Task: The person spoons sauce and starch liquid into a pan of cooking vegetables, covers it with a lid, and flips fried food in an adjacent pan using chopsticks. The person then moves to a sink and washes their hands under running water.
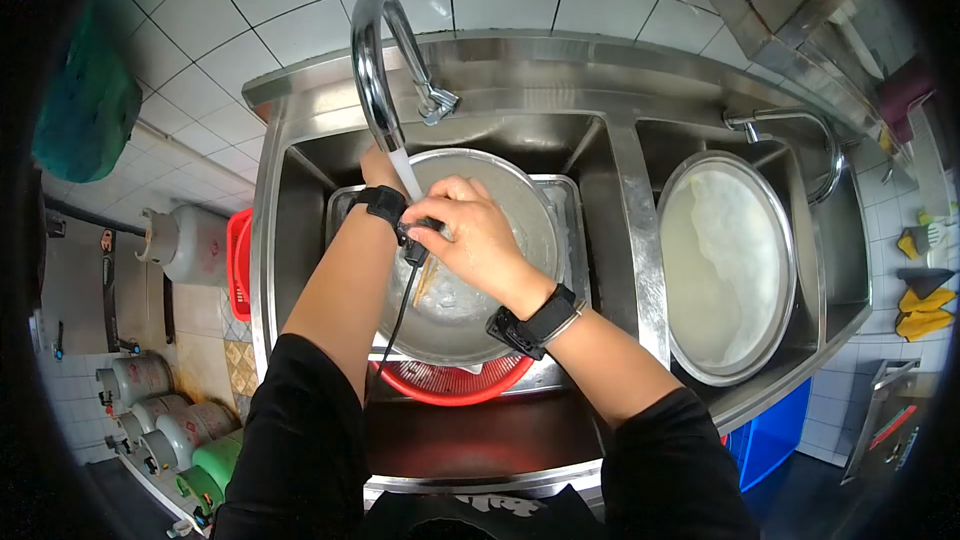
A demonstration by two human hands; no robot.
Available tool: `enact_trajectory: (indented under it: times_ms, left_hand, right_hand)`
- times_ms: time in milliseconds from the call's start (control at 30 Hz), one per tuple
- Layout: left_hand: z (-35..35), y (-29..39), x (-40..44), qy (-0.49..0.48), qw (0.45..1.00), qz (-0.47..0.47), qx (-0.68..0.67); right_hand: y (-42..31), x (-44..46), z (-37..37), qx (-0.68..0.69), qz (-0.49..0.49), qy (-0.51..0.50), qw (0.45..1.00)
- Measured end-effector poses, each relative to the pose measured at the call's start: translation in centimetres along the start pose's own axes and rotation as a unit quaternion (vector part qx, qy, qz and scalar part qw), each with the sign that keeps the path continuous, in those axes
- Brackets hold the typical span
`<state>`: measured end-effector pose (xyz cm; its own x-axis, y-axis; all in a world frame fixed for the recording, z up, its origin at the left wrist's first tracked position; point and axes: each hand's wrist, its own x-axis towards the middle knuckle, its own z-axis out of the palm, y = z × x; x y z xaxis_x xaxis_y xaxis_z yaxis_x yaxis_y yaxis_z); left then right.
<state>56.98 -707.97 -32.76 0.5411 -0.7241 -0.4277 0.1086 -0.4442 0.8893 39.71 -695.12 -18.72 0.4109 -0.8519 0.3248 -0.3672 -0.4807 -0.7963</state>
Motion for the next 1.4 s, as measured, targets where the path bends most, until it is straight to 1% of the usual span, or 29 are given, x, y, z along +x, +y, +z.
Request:
enact_trajectory:
  times_ms: [33, 100, 167, 233, 267, 300, 333, 367, 433, 467, 567, 600, 633, 700, 733, 800, 833, 900, 933, 1000, 1033, 1067, 1100, 1200, 1233, 1267, 1300, 1333, 1400]
  left_hand:
    - [0.0, -0.3, 0.0, -0.038, 0.999, -0.021, -0.023]
    - [0.3, -1.1, 0.3, -0.098, 0.983, -0.07, -0.137]
    - [0.6, -1.0, -0.8, -0.114, 0.971, -0.07, -0.197]
    - [0.1, 0.1, -3.7, -0.108, 0.967, -0.045, -0.227]
    - [-1.2, 0.4, -5.6, -0.141, 0.964, -0.005, -0.226]
    - [-2.3, 2.9, -9.4, -0.156, 0.947, -0.062, -0.273]
    - [-3.8, 2.4, -9.6, -0.287, 0.897, -0.135, -0.308]
    - [-5.3, 1.9, -9.6, -0.41, 0.824, -0.205, -0.333]
    - [-5.6, 0.2, -11.9, -0.355, 0.811, -0.212, -0.414]
    - [-5.4, -0.2, -12.8, -0.327, 0.801, -0.215, -0.454]
    - [-5.9, 2.4, -14.9, -0.248, 0.85, -0.226, -0.406]
    - [-6.4, 1.8, -14.0, -0.258, 0.853, -0.255, -0.374]
    - [-5.9, 1.2, -13.5, -0.25, 0.872, -0.229, -0.354]
    - [-4.8, 0.9, -14.3, -0.226, 0.905, -0.179, -0.311]
    - [-3.8, 0.8, -15.7, -0.257, 0.907, -0.167, -0.289]
    - [-4.2, 1.6, -16.8, -0.257, 0.903, -0.183, -0.293]
    - [-4.7, 1.8, -16.5, -0.266, 0.904, -0.202, -0.267]
    - [-4.8, 0.5, -15.5, -0.221, 0.911, -0.187, -0.295]
    - [-4.9, 0.0, -14.9, -0.2, 0.914, -0.177, -0.305]
    - [-4.2, 1.1, -17.6, -0.2, 0.946, -0.123, -0.226]
    - [-4.8, 2.6, -18.6, -0.225, 0.95, -0.119, -0.182]
    - [-5.4, 4.1, -19.5, -0.25, 0.952, -0.113, -0.138]
    - [-5.7, 3.9, -18.7, -0.233, 0.956, -0.088, -0.157]
    - [-4.7, 1.2, -15.2, -0.185, 0.959, -0.009, -0.217]
    - [-3.7, -0.1, -14.2, -0.178, 0.974, 0.077, -0.117]
    - [-2.3, -1.7, -13.4, -0.168, 0.972, 0.161, -0.015]
    - [-1.7, -2.0, -13.4, -0.154, 0.954, 0.242, 0.085]
    - [-3.2, -2.8, -12.9, -0.079, 0.869, 0.454, 0.179]
    - [-6.7, 0.0, -12.5, -0.152, 0.828, 0.468, 0.269]
  right_hand:
    - [0.5, -0.2, -0.2, -0.002, 0.022, 0.02, 1.0]
    - [1.2, 0.5, -0.6, -0.008, 0.061, 0.06, 0.996]
    - [1.6, 0.3, -0.6, 0.135, 0.167, 0.017, 0.976]
    - [3.1, 0.6, 0.0, 0.287, 0.278, -0.011, 0.917]
    - [3.5, 0.9, 0.2, 0.38, 0.307, -0.028, 0.872]
    - [3.9, 1.3, 0.5, 0.47, 0.332, -0.046, 0.817]
    - [4.2, 1.6, 0.9, 0.554, 0.351, -0.063, 0.752]
    - [4.3, 1.8, 1.8, 0.567, 0.363, -0.059, 0.737]
    - [4.3, 2.3, 4.0, 0.59, 0.389, -0.051, 0.706]
    - [4.8, 2.5, 4.5, 0.514, 0.403, -0.055, 0.755]
    - [3.6, 0.9, 6.4, 0.431, 0.268, -0.078, 0.858]
    - [1.7, 0.2, 6.4, 0.377, 0.25, -0.111, 0.885]
    - [1.4, -0.2, 7.1, 0.312, 0.248, -0.129, 0.908]
    - [1.8, 0.7, 6.1, 0.393, 0.304, -0.158, 0.853]
    - [2.1, 1.4, 5.8, 0.405, 0.349, -0.133, 0.834]
    - [2.1, 1.8, 5.4, 0.427, 0.446, -0.082, 0.782]
    - [2.4, 1.1, 5.7, 0.445, 0.449, -0.136, 0.763]
    - [1.1, -0.1, 7.3, 0.431, 0.334, -0.148, 0.825]
    - [1.4, 0.2, 6.2, 0.472, 0.357, -0.212, 0.778]
    - [3.0, 1.6, 5.9, 0.463, 0.405, -0.121, 0.779]
    - [3.4, 1.7, 5.9, 0.454, 0.429, -0.075, 0.777]
    - [3.0, 1.7, 6.0, 0.479, 0.467, -0.076, 0.74]
    - [2.3, 1.0, 6.4, 0.496, 0.407, -0.128, 0.756]
    - [1.5, 1.3, 6.8, 0.572, 0.346, -0.12, 0.734]
    - [1.8, 1.7, 6.5, 0.573, 0.376, -0.095, 0.722]
    - [2.5, 2.3, 6.1, 0.575, 0.407, -0.07, 0.707]
    - [3.3, 2.5, 5.7, 0.574, 0.437, -0.046, 0.691]
    - [4.7, 1.9, 6.1, 0.633, 0.379, -0.087, 0.669]
    - [2.5, 1.8, 5.3, 0.655, 0.349, -0.131, 0.657]
